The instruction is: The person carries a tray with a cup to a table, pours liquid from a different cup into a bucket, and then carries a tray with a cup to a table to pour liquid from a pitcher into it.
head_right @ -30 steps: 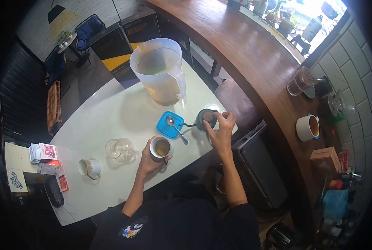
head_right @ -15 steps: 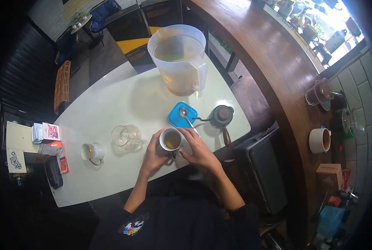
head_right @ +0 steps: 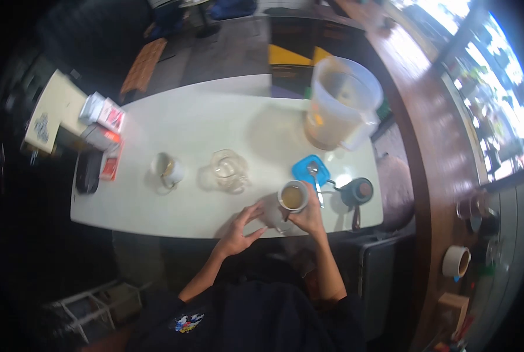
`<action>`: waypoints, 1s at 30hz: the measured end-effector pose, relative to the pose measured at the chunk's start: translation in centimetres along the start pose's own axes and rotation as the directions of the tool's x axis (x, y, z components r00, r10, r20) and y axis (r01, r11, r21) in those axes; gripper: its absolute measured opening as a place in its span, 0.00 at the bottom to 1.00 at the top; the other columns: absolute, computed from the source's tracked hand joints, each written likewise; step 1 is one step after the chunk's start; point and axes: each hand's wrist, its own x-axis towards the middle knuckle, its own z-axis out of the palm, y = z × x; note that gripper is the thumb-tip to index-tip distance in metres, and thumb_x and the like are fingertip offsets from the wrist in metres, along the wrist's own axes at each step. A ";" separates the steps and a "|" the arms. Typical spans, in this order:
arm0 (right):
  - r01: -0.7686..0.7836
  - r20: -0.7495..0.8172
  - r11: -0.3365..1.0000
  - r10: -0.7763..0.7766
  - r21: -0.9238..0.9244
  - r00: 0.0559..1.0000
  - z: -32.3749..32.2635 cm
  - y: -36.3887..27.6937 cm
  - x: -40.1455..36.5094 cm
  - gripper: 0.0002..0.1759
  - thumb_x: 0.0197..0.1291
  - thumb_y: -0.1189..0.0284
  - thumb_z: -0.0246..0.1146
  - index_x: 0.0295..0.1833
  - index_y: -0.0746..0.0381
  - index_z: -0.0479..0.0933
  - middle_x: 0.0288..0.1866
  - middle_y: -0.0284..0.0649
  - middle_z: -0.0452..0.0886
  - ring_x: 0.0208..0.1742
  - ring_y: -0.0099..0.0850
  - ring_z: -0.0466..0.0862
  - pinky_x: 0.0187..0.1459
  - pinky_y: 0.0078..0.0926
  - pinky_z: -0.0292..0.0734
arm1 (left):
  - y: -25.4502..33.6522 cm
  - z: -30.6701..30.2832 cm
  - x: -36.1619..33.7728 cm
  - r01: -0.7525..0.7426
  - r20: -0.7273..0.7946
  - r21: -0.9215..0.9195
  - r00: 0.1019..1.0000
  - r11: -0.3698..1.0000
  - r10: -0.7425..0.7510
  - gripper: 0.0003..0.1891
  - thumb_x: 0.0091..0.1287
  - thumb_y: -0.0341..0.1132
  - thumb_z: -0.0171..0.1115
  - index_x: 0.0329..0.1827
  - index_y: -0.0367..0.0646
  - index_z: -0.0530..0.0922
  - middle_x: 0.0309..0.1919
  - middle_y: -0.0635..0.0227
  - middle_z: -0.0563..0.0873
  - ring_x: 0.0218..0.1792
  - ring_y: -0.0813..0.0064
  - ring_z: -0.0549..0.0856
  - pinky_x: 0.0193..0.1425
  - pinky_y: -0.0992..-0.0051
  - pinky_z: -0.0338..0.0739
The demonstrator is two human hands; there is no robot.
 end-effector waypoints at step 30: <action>0.133 0.687 0.700 -0.714 0.702 0.131 31.2 -31.4 -25.7 0.34 0.34 0.70 0.82 0.46 0.66 0.71 0.39 0.38 0.78 0.41 0.27 0.78 0.47 0.27 0.75 | 1.3 4.8 -49.2 -0.208 -0.806 -0.379 -0.406 0.902 -0.432 0.18 0.73 0.34 0.54 0.63 0.45 0.67 0.50 0.65 0.78 0.51 0.74 0.79 0.57 0.74 0.72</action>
